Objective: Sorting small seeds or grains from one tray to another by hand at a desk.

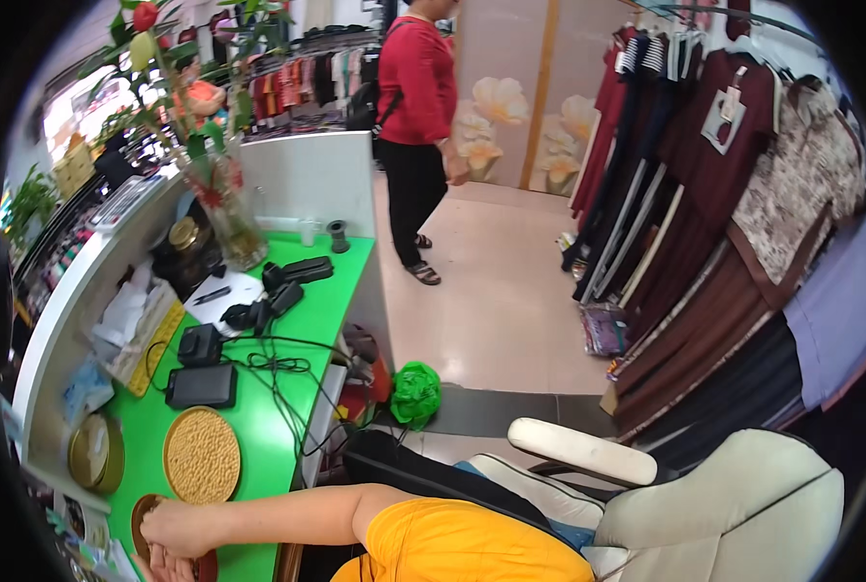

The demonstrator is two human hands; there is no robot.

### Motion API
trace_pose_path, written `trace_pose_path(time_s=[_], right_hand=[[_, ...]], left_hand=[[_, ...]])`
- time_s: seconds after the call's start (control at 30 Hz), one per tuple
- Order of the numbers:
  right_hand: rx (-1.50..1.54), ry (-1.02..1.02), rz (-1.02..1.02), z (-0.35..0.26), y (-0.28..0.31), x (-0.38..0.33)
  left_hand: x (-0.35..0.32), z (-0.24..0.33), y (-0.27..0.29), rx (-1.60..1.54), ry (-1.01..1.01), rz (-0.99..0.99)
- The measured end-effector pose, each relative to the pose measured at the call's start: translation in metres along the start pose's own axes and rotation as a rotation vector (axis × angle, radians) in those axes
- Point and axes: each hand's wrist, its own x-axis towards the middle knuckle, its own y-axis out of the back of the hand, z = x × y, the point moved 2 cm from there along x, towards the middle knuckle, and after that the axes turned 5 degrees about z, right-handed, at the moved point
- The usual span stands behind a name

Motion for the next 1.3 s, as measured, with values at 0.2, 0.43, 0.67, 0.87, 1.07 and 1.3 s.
trace_pose_path(time_s=[0.2, 0.43, 0.67, 0.87, 1.07, 1.3], right_hand=[[-0.234, 0.108, -0.077, -0.014, 0.012, -0.011], [-0.218, 0.281, -0.019, -0.009, 0.005, -0.007], [-0.175, 0.289, -0.037, -0.006, 0.013, -0.016], [-0.245, 0.320, -0.020, -0.027, 0.024, -0.011], [-0.278, 0.347, 0.019, -0.030, 0.023, -0.012], [-0.342, 0.302, 0.038, -0.041, 0.022, -0.013]], left_hand=[[0.004, -0.004, -0.006, 0.080, 0.016, 0.137], [-0.001, -0.003, -0.014, 0.172, -0.054, 0.301], [0.002, -0.005, -0.012, 0.034, -0.011, 0.288], [0.001, -0.004, -0.005, -0.143, 0.015, 0.190], [-0.005, -0.004, -0.005, -0.296, 0.014, 0.125], [-0.001, 0.002, 0.005, -0.144, 0.031, 0.185]])
